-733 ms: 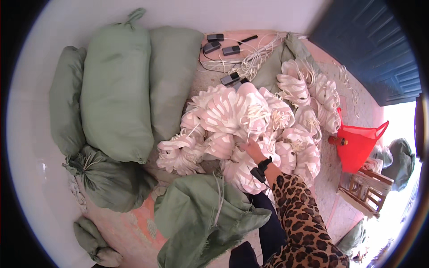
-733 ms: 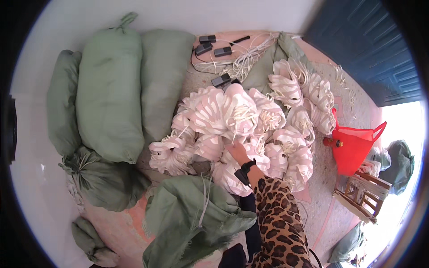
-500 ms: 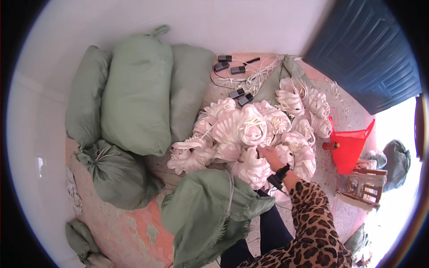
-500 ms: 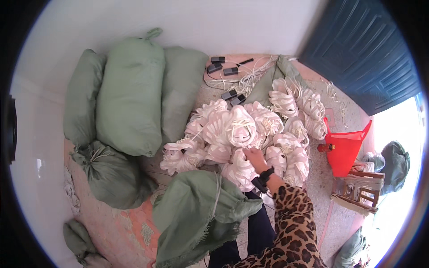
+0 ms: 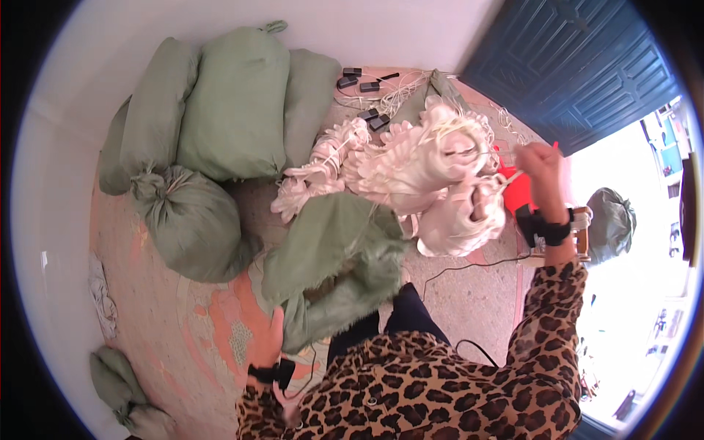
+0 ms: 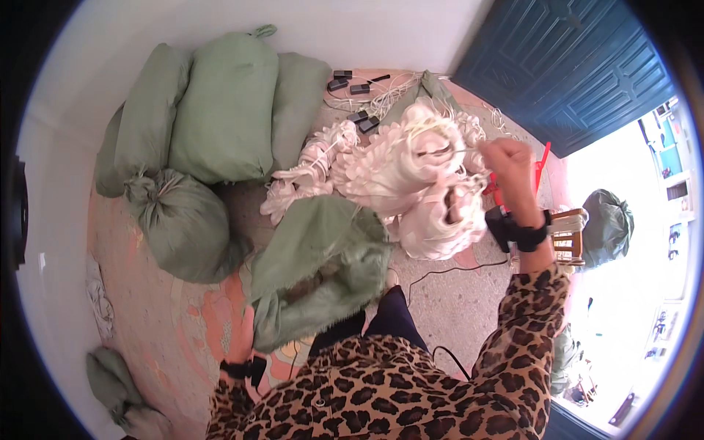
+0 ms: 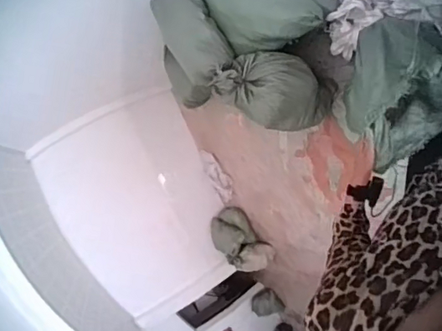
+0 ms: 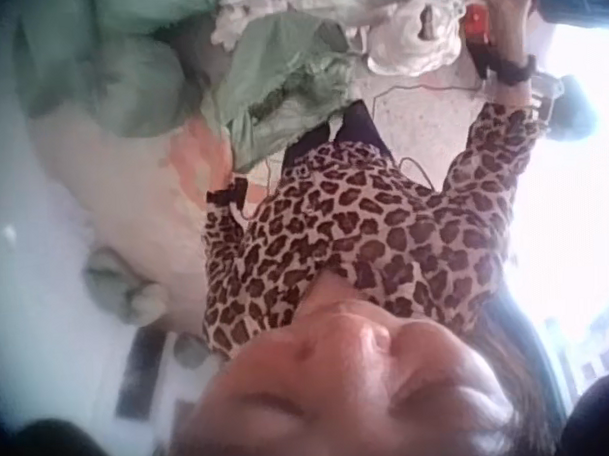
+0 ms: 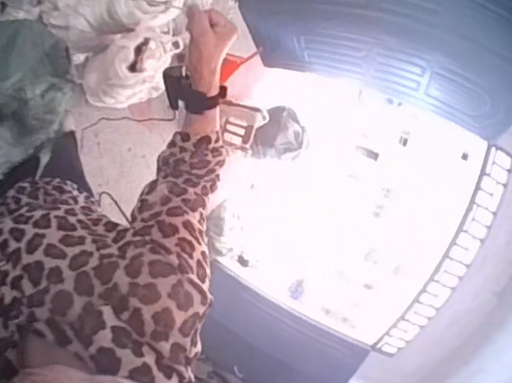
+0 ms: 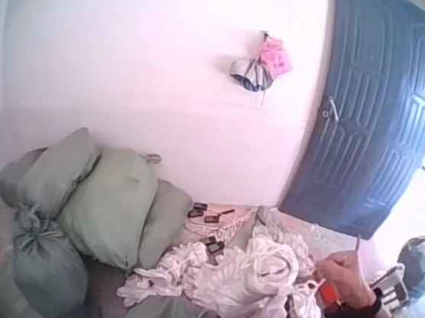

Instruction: The recorder is picking up individual shoe upper components from the floor and placing them into a large green sack.

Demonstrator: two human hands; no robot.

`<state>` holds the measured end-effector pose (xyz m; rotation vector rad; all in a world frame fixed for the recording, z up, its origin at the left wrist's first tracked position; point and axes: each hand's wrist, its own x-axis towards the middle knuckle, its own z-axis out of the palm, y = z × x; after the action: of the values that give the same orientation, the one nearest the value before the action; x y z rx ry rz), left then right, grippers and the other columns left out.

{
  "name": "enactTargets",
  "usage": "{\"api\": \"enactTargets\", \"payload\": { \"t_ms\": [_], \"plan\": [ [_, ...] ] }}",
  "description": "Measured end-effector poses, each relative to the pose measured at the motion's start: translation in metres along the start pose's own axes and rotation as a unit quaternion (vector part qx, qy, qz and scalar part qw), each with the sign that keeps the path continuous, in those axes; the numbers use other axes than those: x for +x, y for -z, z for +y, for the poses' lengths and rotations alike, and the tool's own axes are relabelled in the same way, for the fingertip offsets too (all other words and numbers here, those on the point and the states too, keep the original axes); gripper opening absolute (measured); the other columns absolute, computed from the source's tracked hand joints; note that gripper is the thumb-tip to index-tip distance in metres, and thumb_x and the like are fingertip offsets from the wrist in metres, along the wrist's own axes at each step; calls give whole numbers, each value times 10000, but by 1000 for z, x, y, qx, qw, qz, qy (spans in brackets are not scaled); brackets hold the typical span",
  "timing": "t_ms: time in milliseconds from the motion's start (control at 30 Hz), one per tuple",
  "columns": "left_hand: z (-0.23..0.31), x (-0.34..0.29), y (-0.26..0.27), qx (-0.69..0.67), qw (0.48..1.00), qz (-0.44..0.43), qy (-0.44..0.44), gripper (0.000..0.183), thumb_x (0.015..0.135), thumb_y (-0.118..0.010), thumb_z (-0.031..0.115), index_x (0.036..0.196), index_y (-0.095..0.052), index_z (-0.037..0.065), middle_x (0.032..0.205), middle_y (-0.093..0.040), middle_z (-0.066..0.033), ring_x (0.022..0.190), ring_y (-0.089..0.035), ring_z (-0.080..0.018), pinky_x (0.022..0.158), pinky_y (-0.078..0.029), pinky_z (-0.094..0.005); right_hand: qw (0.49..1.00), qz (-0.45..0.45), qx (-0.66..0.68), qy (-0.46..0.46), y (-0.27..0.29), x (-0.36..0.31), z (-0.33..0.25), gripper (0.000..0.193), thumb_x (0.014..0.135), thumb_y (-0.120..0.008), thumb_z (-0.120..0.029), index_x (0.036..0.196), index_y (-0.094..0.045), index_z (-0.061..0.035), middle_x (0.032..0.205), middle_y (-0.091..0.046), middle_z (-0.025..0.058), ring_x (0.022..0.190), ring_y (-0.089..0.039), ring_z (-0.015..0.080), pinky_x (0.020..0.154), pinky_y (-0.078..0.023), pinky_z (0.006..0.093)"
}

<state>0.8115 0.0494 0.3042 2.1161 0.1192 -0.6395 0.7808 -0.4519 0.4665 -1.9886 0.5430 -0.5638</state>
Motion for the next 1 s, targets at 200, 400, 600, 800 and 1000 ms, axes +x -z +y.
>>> {"api": "enactTargets", "payload": {
  "t_ms": [200, 400, 600, 800, 1000],
  "plan": [
    [60, 17, -37, -128, 985, -119, -7, 543, 862, -350, 418, 1007, -480, -89, 980, -524, -154, 887, -467, -215, 789, -354, -321, 999, -34, -12, 37, 38, -53, -79, 313, 733, -546, -60, 472, -374, -37, 463, -366, -52, 449, -295, 18, 409, -222, 204],
    [84, 26, -95, -215, 962, -167, -26, 577, 861, -336, 452, 1055, -458, -78, 1024, -504, -102, 890, -457, -169, 798, -357, -293, 995, -70, -75, 6, 61, -70, -39, 338, 741, -564, -97, 476, -361, -42, 462, -329, -56, 448, -270, 20, 406, -205, 215],
    [80, 26, -99, -277, 942, -181, 51, 642, 834, -342, 510, 1137, -402, -53, 1073, -476, -84, 934, -458, -170, 807, -373, -295, 989, 17, -123, -82, 115, -90, -3, 302, 760, -535, -110, 492, -413, -40, 486, -376, -37, 461, -312, 45, 425, -230, 223],
    [82, 36, -99, -248, 958, -143, 18, 674, 813, -357, 541, 1139, -405, -47, 1076, -473, -113, 915, -474, -170, 728, -409, -298, 947, 86, -285, 120, 247, -119, 12, 141, 787, -455, -80, 674, -494, -6, 660, -456, 10, 604, -415, 90, 617, -354, 213],
    [98, 27, -103, -206, 971, -113, 40, 491, 823, -457, 411, 1030, -484, -34, 930, -527, -81, 786, -503, -160, 654, -419, -294, 892, 223, -379, 102, 301, -117, -46, 167, 795, -473, 37, 953, -509, 77, 840, -527, 116, 758, -516, 179, 654, -457, 271]
  ]
}}
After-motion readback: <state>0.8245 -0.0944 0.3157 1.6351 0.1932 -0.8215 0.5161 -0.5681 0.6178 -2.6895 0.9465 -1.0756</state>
